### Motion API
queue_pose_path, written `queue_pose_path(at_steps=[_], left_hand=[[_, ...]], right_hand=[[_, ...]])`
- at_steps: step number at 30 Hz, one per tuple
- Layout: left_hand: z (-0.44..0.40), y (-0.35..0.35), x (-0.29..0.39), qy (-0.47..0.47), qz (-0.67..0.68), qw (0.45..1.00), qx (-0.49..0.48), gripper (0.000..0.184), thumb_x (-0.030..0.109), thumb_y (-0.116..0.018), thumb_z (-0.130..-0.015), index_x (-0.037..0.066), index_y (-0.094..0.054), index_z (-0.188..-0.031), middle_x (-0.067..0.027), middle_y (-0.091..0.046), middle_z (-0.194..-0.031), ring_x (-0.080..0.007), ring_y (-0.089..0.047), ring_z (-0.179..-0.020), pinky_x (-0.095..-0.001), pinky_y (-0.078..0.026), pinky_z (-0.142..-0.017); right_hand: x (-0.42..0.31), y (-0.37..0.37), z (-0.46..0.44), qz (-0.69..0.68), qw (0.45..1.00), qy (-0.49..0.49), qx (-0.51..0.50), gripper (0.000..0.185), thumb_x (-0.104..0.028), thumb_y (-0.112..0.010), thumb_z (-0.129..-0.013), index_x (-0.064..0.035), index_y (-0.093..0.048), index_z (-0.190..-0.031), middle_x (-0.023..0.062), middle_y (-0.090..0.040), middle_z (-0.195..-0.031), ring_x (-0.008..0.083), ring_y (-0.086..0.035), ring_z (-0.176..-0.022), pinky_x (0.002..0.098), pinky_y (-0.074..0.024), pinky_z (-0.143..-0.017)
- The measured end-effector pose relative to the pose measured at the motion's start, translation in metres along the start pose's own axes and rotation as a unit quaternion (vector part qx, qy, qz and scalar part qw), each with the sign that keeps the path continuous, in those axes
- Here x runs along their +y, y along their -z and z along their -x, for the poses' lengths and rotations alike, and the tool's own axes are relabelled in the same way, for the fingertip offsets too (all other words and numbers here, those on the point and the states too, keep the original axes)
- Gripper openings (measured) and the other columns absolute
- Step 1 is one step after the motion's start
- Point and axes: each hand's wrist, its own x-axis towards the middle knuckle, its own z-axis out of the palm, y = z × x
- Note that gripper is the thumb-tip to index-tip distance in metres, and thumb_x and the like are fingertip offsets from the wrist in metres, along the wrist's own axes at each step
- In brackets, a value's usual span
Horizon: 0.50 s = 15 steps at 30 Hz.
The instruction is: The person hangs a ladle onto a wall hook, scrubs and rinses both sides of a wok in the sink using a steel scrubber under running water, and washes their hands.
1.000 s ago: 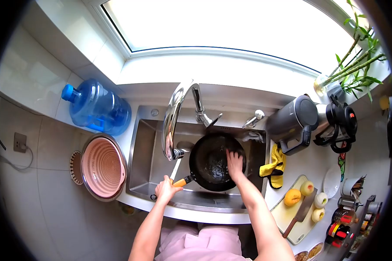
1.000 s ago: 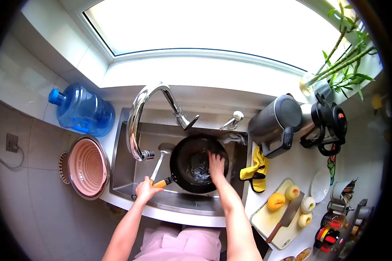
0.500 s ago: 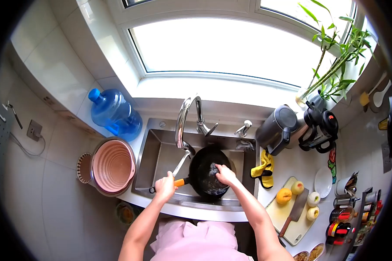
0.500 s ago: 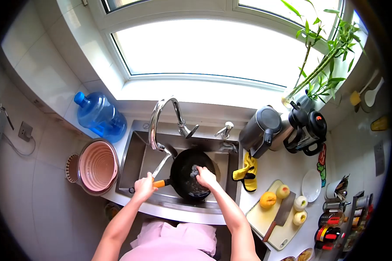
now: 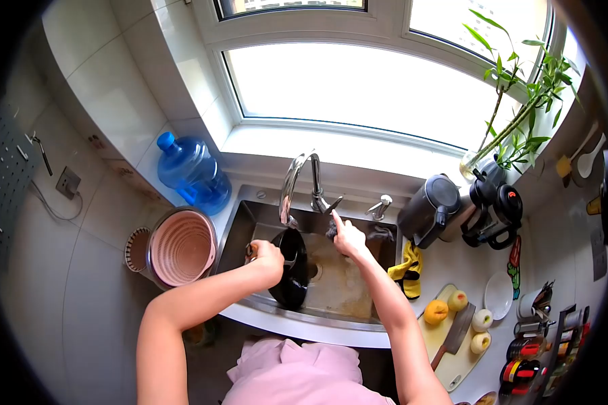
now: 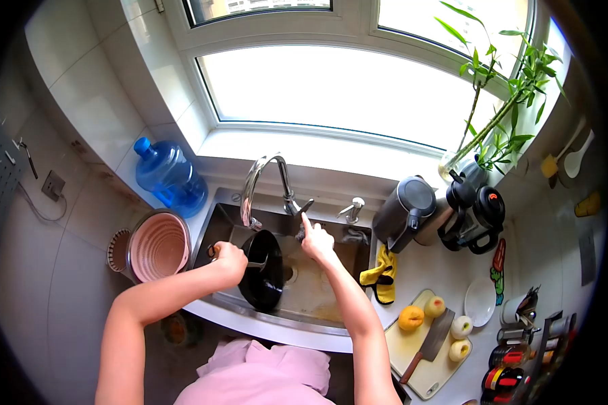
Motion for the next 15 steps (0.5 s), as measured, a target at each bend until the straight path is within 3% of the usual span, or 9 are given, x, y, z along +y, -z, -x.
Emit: queue_pose_path(at_steps=[3, 7, 8, 11, 12, 15], left_hand=[[0.004, 0.028, -0.002, 0.0, -0.064, 0.996, -0.064, 0.029, 0.017, -0.073, -0.067, 0.009, -0.07, -0.095, -0.0052, -0.067, -0.084, -0.0247, -0.065, -0.077, -0.0431, -0.048, -0.062], [-0.001, 0.039, -0.003, 0.014, -0.094, 0.99, -0.101, 0.028, 0.017, -0.074, -0.064, 0.006, -0.069, -0.089, -0.0073, -0.065, -0.078, -0.0236, -0.062, -0.067, -0.0409, -0.047, -0.058], [-0.008, 0.035, -0.002, 0.017, -0.107, 0.989, -0.1, 0.028, 0.017, -0.074, -0.064, 0.006, -0.069, -0.09, -0.0073, -0.064, -0.078, -0.0234, -0.062, -0.067, -0.0408, -0.047, -0.058], [-0.019, 0.025, -0.003, 0.029, -0.127, 0.986, -0.106, 0.028, 0.018, -0.073, -0.066, 0.007, -0.069, -0.092, -0.0069, -0.065, -0.08, -0.0231, -0.064, -0.07, -0.0411, -0.048, -0.058], [-0.012, 0.027, -0.01, 0.03, -0.069, 0.994, -0.085, 0.029, 0.018, -0.073, -0.068, 0.008, -0.069, -0.094, -0.0057, -0.066, -0.083, -0.0232, -0.064, -0.073, -0.0415, -0.048, -0.058], [-0.002, -0.003, -0.026, 0.026, 0.052, 0.998, -0.012, 0.024, 0.018, -0.067, -0.076, 0.012, -0.07, -0.099, -0.0012, -0.068, -0.092, -0.024, -0.066, -0.084, -0.0449, -0.05, -0.058]], right_hand=[[-0.015, 0.013, -0.014, 0.072, 0.997, -0.029, 0.021, 0.079, -0.019, -0.055, -0.081, -0.0262, -0.012, -0.147, 0.018, -0.054, -0.112, 0.0336, -0.06, -0.098, 0.0483, -0.0492, -0.081], [-0.01, 0.0, -0.044, 0.137, 0.987, -0.038, 0.068, 0.075, -0.018, -0.054, -0.082, -0.0212, -0.016, -0.147, 0.0157, -0.055, -0.11, 0.0322, -0.061, -0.095, 0.0426, -0.0534, -0.071], [-0.009, -0.006, -0.049, 0.151, 0.982, -0.024, 0.107, 0.066, -0.017, -0.052, -0.084, -0.0155, -0.024, -0.144, 0.0152, -0.055, -0.108, 0.031, -0.061, -0.093, 0.0407, -0.0538, -0.068], [-0.012, -0.012, -0.056, 0.153, 0.979, -0.026, 0.133, 0.055, -0.017, -0.051, -0.085, -0.011, -0.034, -0.137, 0.0145, -0.056, -0.107, 0.0307, -0.061, -0.092, 0.04, -0.0535, -0.067], [-0.014, -0.014, -0.055, 0.151, 0.977, -0.026, 0.15, 0.047, -0.017, -0.051, -0.085, -0.0089, -0.039, -0.131, 0.014, -0.056, -0.106, 0.0303, -0.061, -0.092, 0.039, -0.0533, -0.066], [-0.018, -0.018, -0.055, 0.141, 0.978, -0.051, 0.147, 0.048, -0.017, -0.051, -0.085, -0.0073, -0.039, -0.13, 0.0141, -0.056, -0.106, 0.0305, -0.06, -0.093, 0.0388, -0.0533, -0.068]])
